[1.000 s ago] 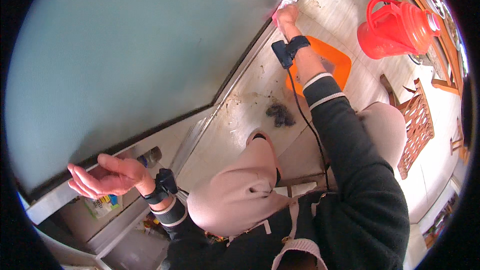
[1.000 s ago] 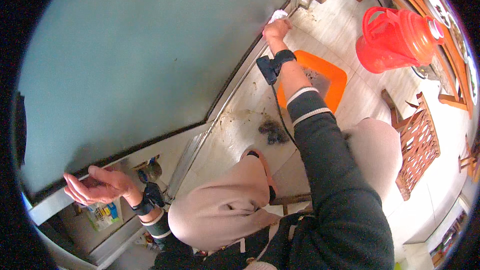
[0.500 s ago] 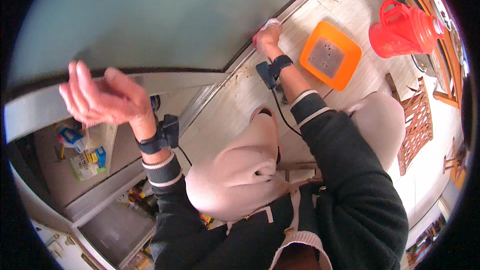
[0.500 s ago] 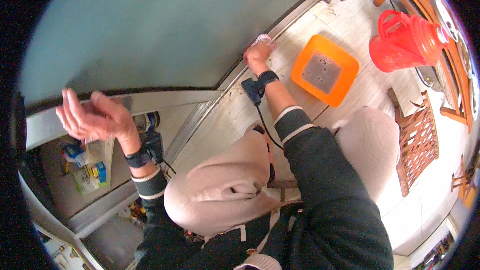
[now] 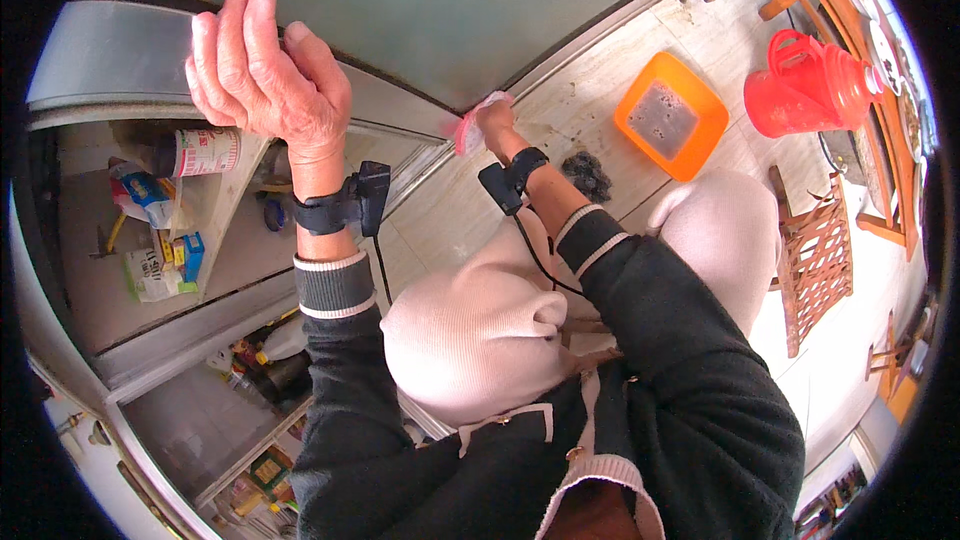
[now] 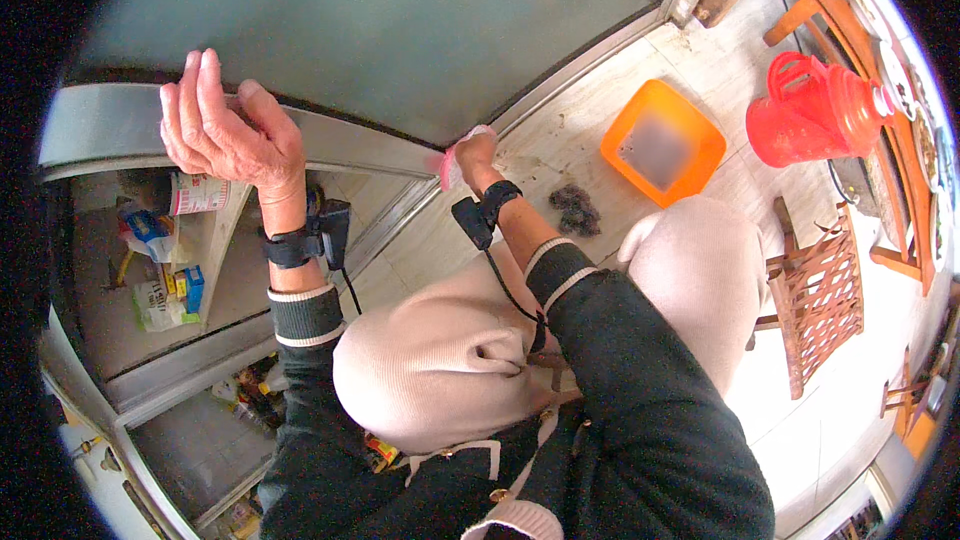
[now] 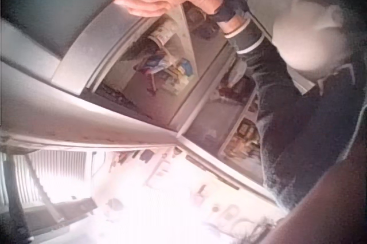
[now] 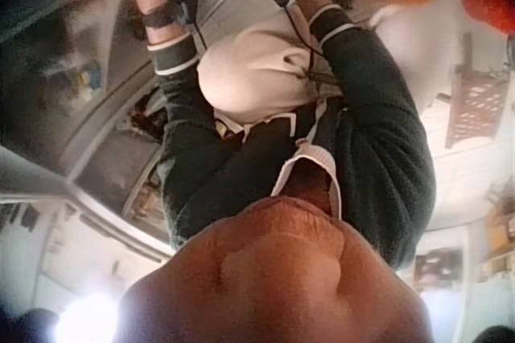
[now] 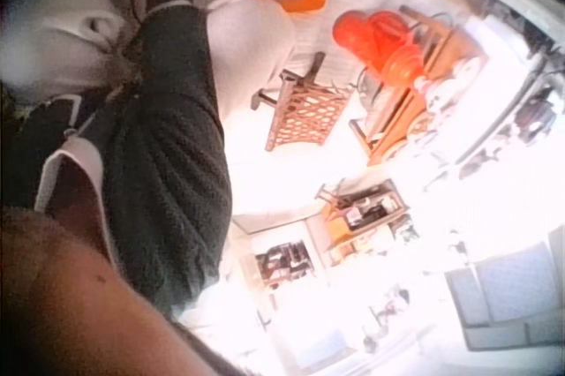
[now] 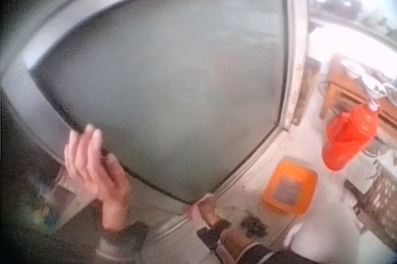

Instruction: The person scrubs a window pane with a wet sponge, repeatedly dipping it into an orange bucket of soapy water. They then wipe the pane with a pink cloth to remove excess water and streaks.

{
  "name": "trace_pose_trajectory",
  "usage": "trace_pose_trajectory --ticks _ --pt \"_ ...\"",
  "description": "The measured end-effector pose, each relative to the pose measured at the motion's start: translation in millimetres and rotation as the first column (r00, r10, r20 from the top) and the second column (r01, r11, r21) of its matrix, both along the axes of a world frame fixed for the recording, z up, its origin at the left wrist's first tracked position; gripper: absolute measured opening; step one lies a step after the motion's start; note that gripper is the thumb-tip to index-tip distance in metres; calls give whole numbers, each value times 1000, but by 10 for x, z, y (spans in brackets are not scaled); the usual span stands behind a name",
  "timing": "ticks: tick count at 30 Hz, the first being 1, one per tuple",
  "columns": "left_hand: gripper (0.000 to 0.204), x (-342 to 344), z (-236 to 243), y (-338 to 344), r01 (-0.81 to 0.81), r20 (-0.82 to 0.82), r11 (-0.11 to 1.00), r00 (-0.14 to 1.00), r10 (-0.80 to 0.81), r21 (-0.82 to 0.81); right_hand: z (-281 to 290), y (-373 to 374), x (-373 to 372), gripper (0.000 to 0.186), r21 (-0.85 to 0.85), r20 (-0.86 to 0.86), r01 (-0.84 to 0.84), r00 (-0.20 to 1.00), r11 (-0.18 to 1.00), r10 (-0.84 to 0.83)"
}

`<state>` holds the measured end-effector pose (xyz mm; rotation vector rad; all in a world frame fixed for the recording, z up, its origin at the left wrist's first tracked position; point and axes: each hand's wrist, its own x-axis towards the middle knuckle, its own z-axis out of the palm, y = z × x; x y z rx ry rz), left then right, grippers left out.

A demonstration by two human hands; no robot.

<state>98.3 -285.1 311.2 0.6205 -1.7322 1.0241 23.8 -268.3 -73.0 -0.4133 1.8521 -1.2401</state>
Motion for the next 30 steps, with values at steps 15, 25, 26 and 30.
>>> trace_pose_trajectory --ticks 15,25,26,30 --pt "46 268 -198 581 171 17 951 983 -181 258 1282 996 -907 35 -681 674 -131 270 720 687" --pt "27 210 -1913 1434 825 -733 -290 564 380 484 1915 1311 -1202 41 -713 438 -341 467 613 768" --pt "26 171 -1959 1433 839 -756 -352 533 381 414 1954 1361 -1210 40 -705 427 -351 484 617 764" --pt "17 45 -1956 1367 857 -813 -429 453 365 285 1986 1380 -1260 36 -733 487 -280 420 620 765"
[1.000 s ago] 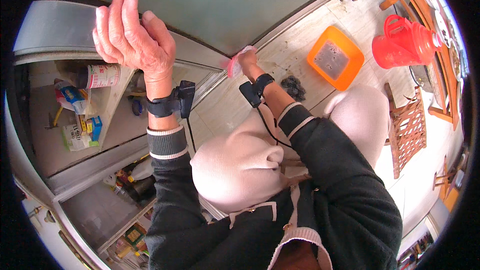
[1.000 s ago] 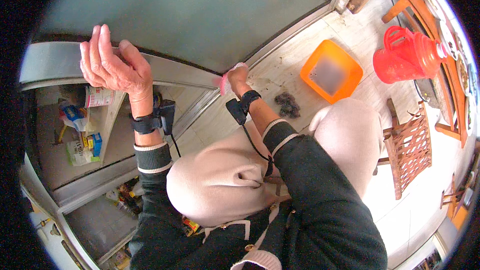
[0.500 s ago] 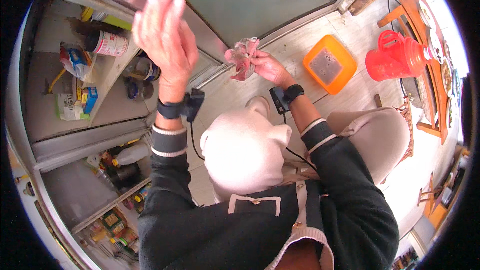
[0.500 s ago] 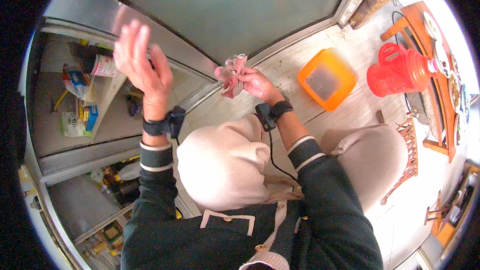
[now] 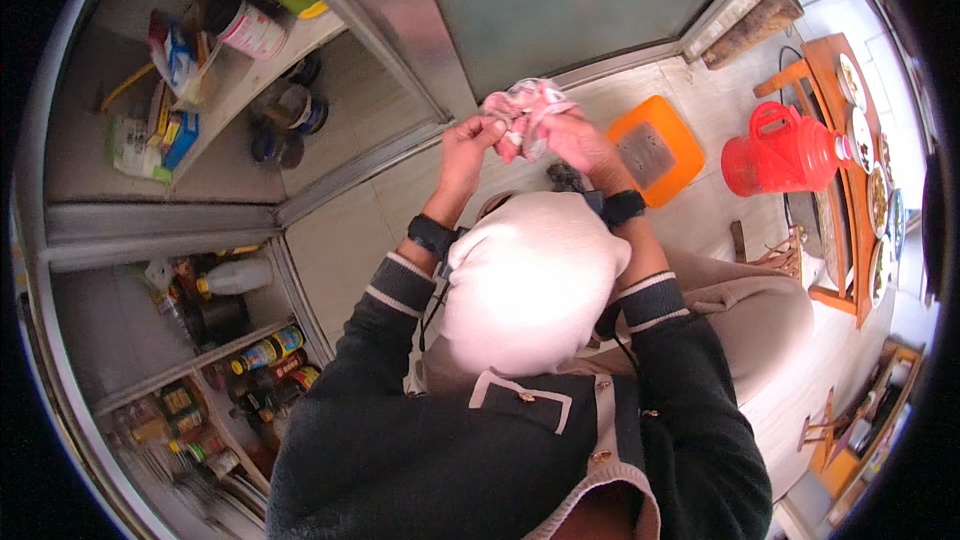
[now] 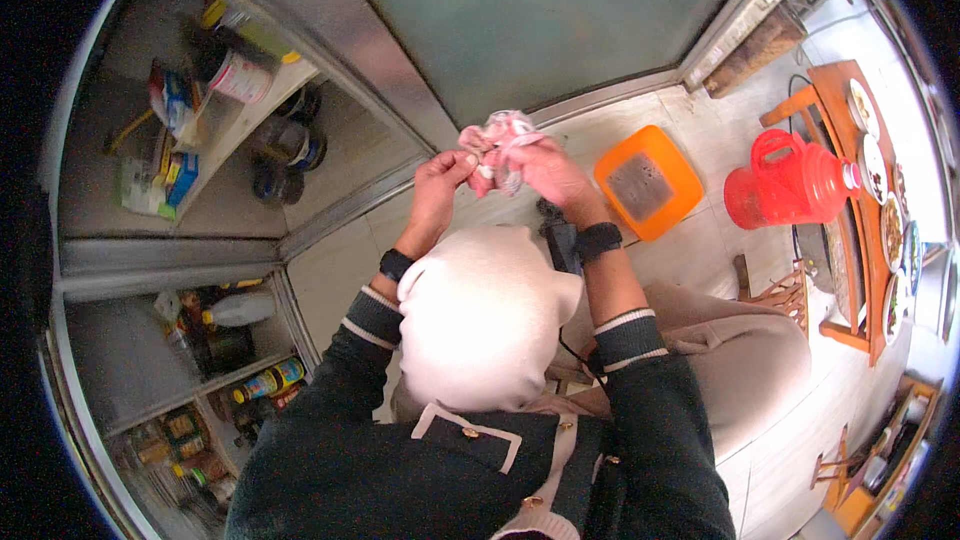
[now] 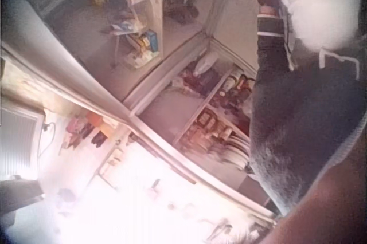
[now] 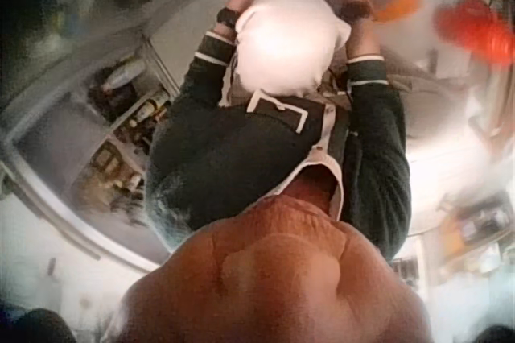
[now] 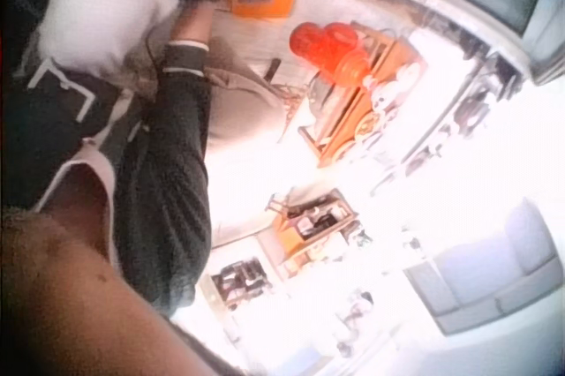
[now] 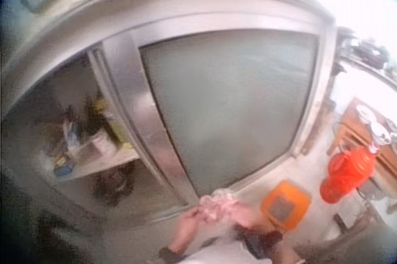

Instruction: The person scrubs a window pane with a wet sponge, repeatedly dipping it into an orange bucket of soapy water. They then wipe the pane with a pink cloth to remove excess water and streaks.

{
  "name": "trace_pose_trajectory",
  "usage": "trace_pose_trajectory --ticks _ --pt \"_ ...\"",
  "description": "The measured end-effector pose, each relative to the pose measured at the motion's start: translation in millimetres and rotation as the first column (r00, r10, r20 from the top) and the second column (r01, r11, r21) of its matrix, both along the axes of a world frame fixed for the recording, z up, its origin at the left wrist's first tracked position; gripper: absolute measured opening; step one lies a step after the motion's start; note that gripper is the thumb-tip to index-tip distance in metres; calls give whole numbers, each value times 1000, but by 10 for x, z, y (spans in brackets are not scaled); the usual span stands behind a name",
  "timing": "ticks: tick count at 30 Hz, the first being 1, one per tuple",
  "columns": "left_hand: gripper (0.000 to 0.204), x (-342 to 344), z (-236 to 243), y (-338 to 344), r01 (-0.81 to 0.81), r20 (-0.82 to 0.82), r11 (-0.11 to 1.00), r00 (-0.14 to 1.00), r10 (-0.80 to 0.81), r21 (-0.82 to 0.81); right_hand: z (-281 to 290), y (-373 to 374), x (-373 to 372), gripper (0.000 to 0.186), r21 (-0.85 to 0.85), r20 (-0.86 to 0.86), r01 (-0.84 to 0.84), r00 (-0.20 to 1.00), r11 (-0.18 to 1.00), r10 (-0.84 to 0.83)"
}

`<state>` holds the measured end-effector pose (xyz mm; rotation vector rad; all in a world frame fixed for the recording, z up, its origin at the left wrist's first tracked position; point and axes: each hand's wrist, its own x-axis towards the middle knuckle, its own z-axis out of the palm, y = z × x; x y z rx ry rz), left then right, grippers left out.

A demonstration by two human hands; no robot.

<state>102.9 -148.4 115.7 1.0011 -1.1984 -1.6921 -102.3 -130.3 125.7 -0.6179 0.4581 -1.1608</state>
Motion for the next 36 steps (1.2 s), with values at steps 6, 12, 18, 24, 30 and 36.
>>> trace_pose_trajectory --ticks 6,12,18,24,30,36 --pt "15 -109 -115 17 -161 -138 979 974 178 126 -190 3 -236 24 68 -440 425 825 903 -355" --pt "23 -256 -302 14 -88 -94 861 983 155 501 -92 -38 -267 21 -511 -800 247 214 823 -561" --pt "29 -266 -208 90 109 -514 878 841 168 466 82 -15 104 41 -562 -805 -456 111 690 -582" --pt "20 -61 111 218 -326 -63 935 939 337 139 320 -95 139 37 -246 -834 -353 551 903 -12" --pt "16 290 1310 99 -244 119 366 666 736 -898 856 -336 -79 32 -213 -940 -358 330 909 -90" --pt "28 299 2570 -570 97 -150 -240 546 824 -966 1416 -300 -394 28 -239 -971 -559 129 794 -202"
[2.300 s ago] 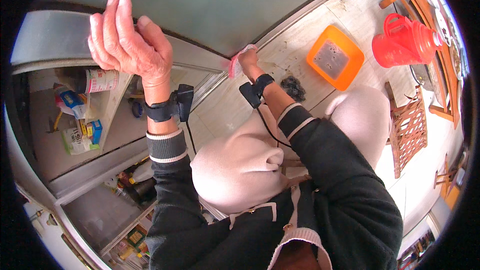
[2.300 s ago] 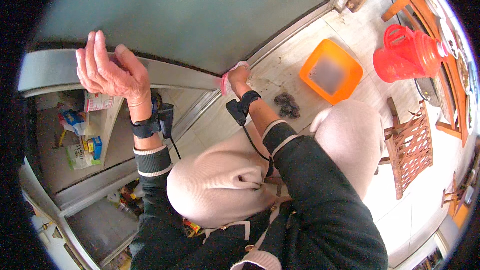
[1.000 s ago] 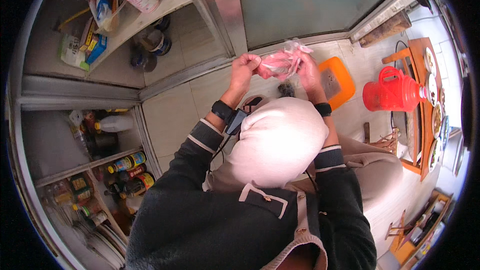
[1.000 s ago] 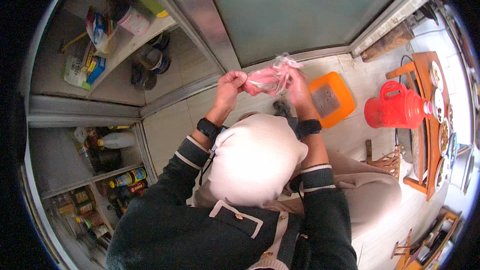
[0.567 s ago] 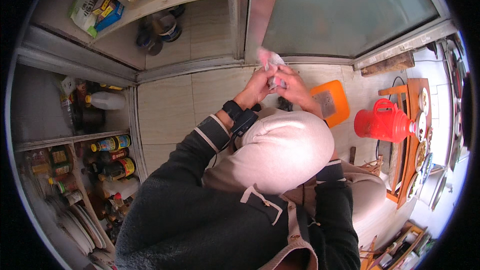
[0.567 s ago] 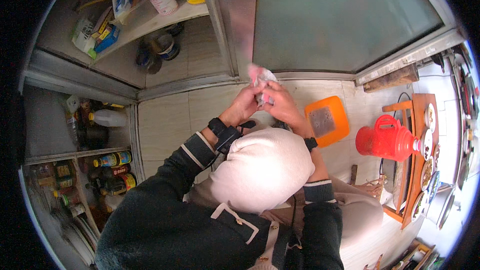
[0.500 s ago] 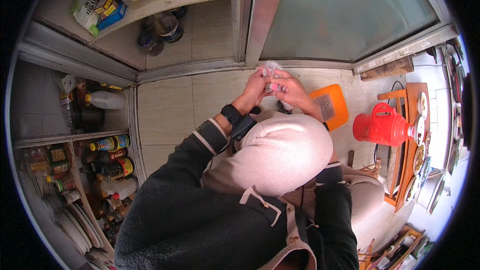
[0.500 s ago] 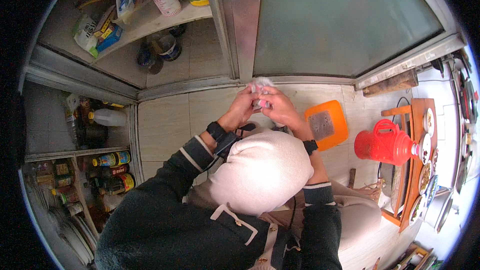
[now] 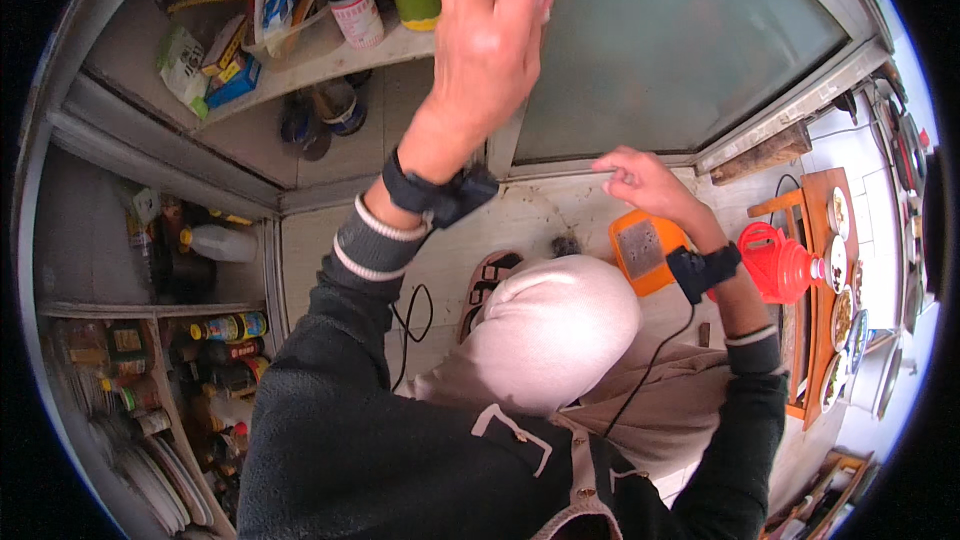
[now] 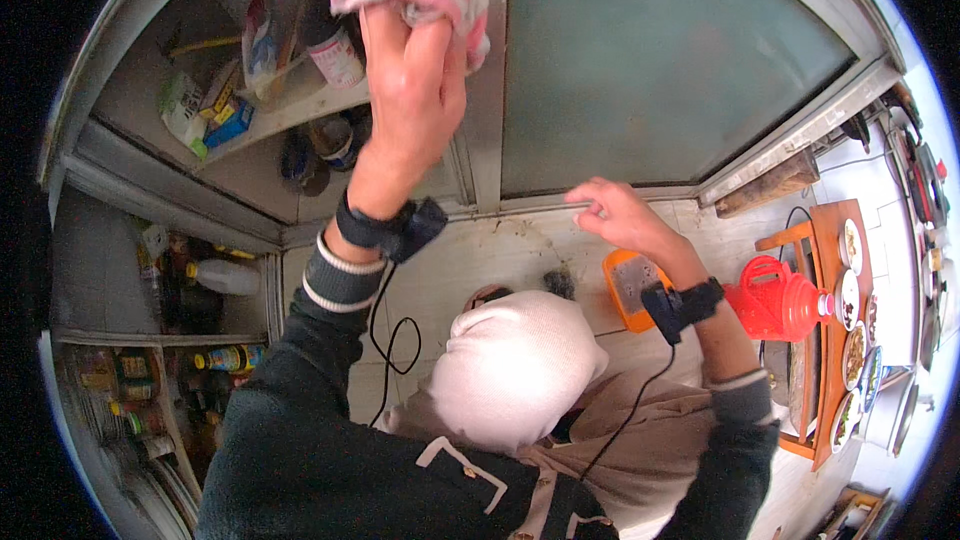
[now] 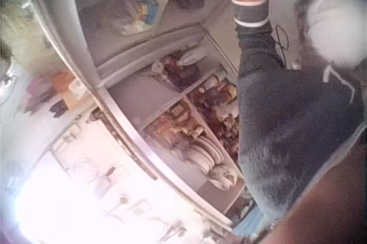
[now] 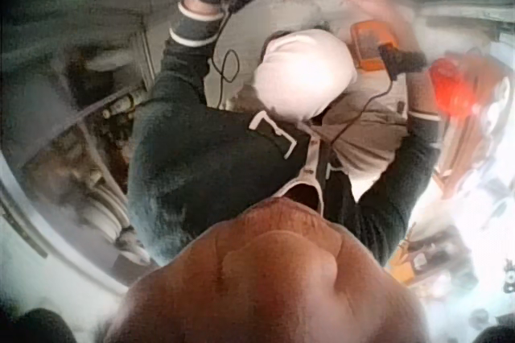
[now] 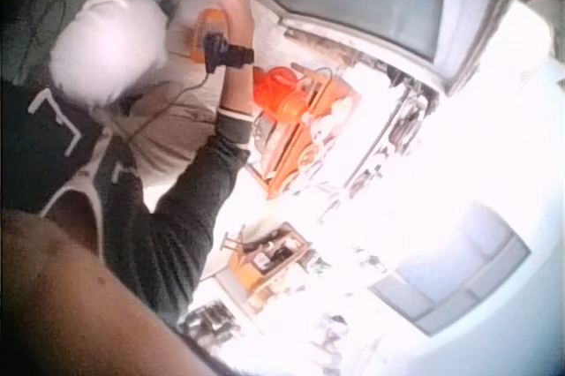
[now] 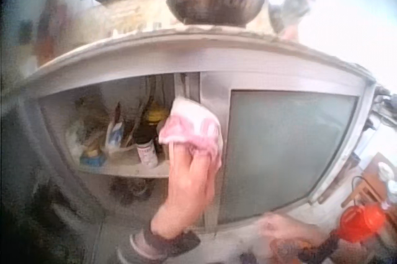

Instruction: The person scrubs a window pane with a wet sponge, repeatedly dipping it into an orange bucket of soapy water. They then wipe the pane with a pink cloth to remove excess water and streaks.

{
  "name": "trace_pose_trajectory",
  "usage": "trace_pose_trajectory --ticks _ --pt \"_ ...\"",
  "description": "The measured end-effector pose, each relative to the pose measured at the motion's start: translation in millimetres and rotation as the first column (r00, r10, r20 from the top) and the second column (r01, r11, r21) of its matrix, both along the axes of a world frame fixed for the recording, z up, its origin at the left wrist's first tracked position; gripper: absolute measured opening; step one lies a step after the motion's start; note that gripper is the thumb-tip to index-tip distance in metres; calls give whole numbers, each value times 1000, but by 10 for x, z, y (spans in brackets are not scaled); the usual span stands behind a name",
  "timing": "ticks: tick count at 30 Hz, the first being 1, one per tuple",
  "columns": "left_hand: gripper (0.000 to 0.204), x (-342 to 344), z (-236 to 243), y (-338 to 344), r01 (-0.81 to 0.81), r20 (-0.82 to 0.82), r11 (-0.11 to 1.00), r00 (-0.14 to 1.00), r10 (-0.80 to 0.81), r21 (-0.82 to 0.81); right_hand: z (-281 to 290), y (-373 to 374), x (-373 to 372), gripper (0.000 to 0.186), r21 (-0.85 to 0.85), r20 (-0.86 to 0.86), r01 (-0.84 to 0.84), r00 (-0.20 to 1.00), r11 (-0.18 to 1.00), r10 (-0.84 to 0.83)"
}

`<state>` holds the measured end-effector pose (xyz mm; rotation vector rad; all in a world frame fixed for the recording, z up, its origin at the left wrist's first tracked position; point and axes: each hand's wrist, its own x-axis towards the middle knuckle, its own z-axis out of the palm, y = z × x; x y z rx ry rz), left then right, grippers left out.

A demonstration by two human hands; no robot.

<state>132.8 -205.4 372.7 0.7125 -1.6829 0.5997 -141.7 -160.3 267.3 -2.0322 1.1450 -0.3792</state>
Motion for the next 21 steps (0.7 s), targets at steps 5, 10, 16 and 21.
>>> trace_pose_trajectory --ticks 5,10,16,21 --pt "33 -69 79 -365 -78 144 987 985 98 -141 393 402 -335 30 57 7 38 999 998 -38" --pt "26 99 -1131 -223 -69 356 962 934 -30 263 684 1024 -501 28 80 29 129 991 988 -132" --pt "28 53 -2501 -10 -212 531 819 837 -128 533 997 1374 -439 29 22 16 143 990 990 -143" --pt "30 78 -2240 54 -115 428 768 877 -220 630 1086 1617 -398 32 -103 13 127 992 987 -126"
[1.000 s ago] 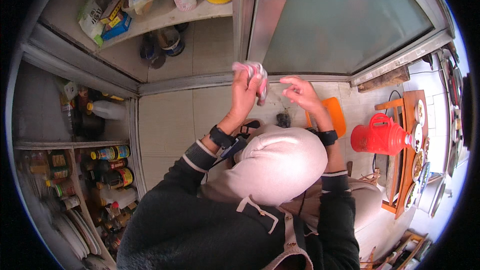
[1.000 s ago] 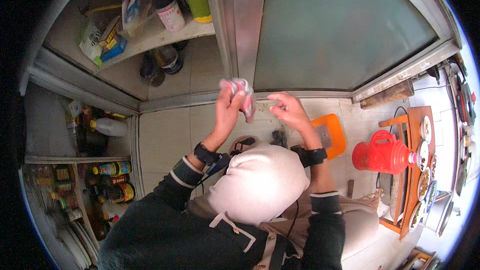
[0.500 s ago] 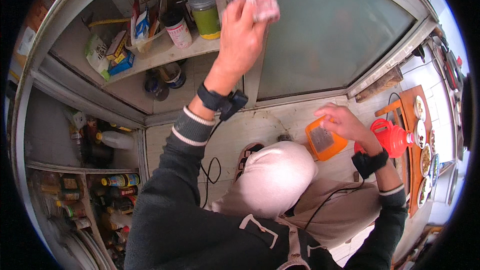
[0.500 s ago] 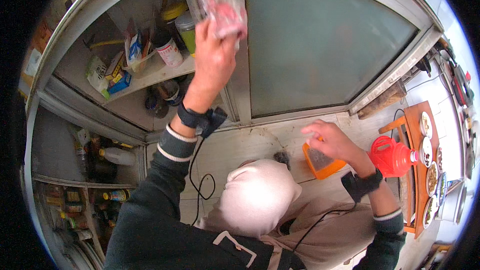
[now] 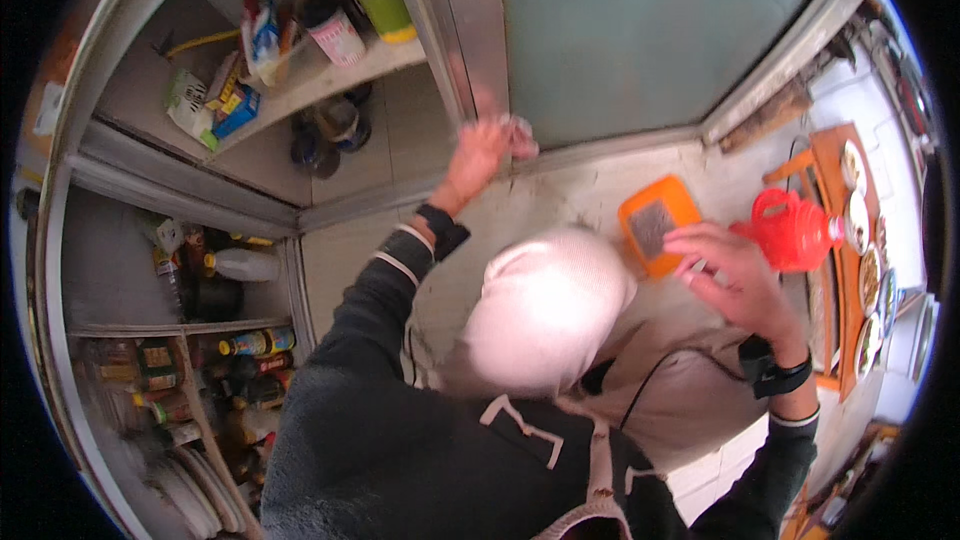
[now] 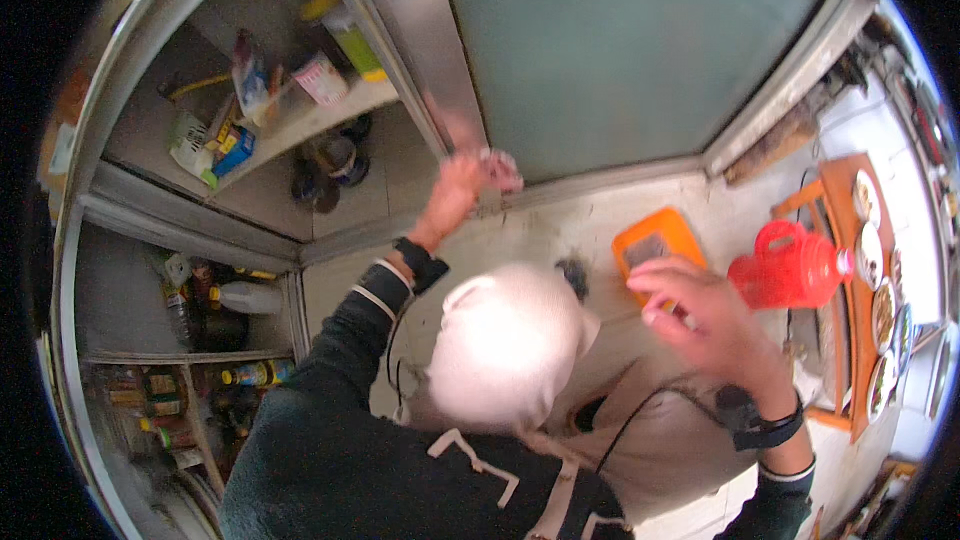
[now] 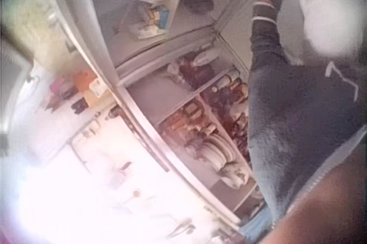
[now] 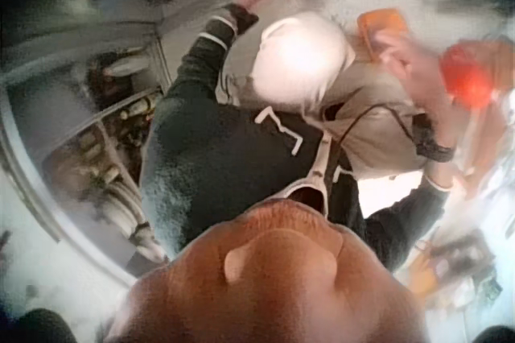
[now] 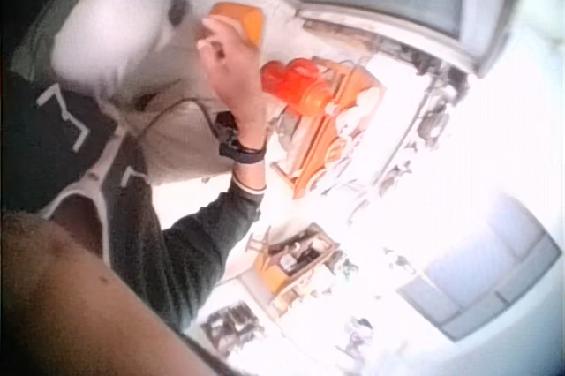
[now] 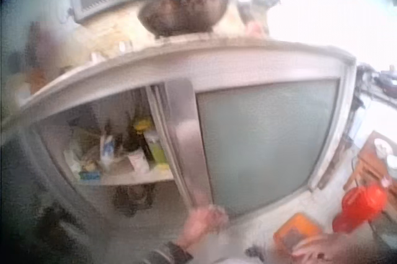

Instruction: The person scrubs a window pane with a wet sponge, repeatedly dipping it into an orange bucket of soapy water. They then wipe the pane with a pink cloth to remove excess water and streaks.

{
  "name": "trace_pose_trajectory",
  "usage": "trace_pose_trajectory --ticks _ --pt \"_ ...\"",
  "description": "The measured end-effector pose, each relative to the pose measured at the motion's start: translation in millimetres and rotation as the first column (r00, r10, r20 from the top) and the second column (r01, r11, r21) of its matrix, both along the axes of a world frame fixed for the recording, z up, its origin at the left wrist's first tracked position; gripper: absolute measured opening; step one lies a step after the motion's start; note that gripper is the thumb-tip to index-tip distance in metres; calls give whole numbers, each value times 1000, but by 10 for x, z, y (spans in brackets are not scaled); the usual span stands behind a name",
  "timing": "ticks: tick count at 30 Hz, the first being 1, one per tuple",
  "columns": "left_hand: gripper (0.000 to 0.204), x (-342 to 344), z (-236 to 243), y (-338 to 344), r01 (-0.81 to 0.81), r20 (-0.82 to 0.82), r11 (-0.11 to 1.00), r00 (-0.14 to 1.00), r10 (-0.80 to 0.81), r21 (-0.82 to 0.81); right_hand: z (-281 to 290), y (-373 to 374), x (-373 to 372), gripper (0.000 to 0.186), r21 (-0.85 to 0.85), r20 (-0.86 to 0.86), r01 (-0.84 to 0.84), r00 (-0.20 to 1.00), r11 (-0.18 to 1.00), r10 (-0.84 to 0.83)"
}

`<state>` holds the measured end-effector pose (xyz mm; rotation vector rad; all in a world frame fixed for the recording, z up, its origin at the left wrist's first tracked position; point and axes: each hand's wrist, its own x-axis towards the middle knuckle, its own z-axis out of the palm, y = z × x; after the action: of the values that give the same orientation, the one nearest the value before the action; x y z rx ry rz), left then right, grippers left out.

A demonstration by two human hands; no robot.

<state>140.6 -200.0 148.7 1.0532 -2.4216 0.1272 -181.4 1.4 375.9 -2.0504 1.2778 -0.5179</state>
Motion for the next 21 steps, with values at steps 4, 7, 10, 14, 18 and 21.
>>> trace_pose_trajectory --ticks 4,7,10,14,18,21 --pt "34 44 822 -195 -65 -158 901 987 -4 -429 -47 123 -97 35 100 85 106 990 989 -115" --pt "35 -14 1119 -350 -90 -163 831 987 -1 -549 -103 83 -156 35 87 109 159 980 983 -168" --pt "28 -35 775 -351 90 -5 813 994 -113 -576 -115 41 -202 34 138 137 231 958 963 -250" --pt "24 75 -296 -260 147 217 956 972 -92 -253 -150 53 -264 33 189 117 262 951 946 -287" --pt "23 164 -1044 -164 92 329 994 942 -71 -50 -207 66 -344 33 246 123 284 939 927 -321" --pt "28 218 -1181 -107 -8 164 994 986 -10 109 -208 69 -406 34 224 103 301 938 927 -330"
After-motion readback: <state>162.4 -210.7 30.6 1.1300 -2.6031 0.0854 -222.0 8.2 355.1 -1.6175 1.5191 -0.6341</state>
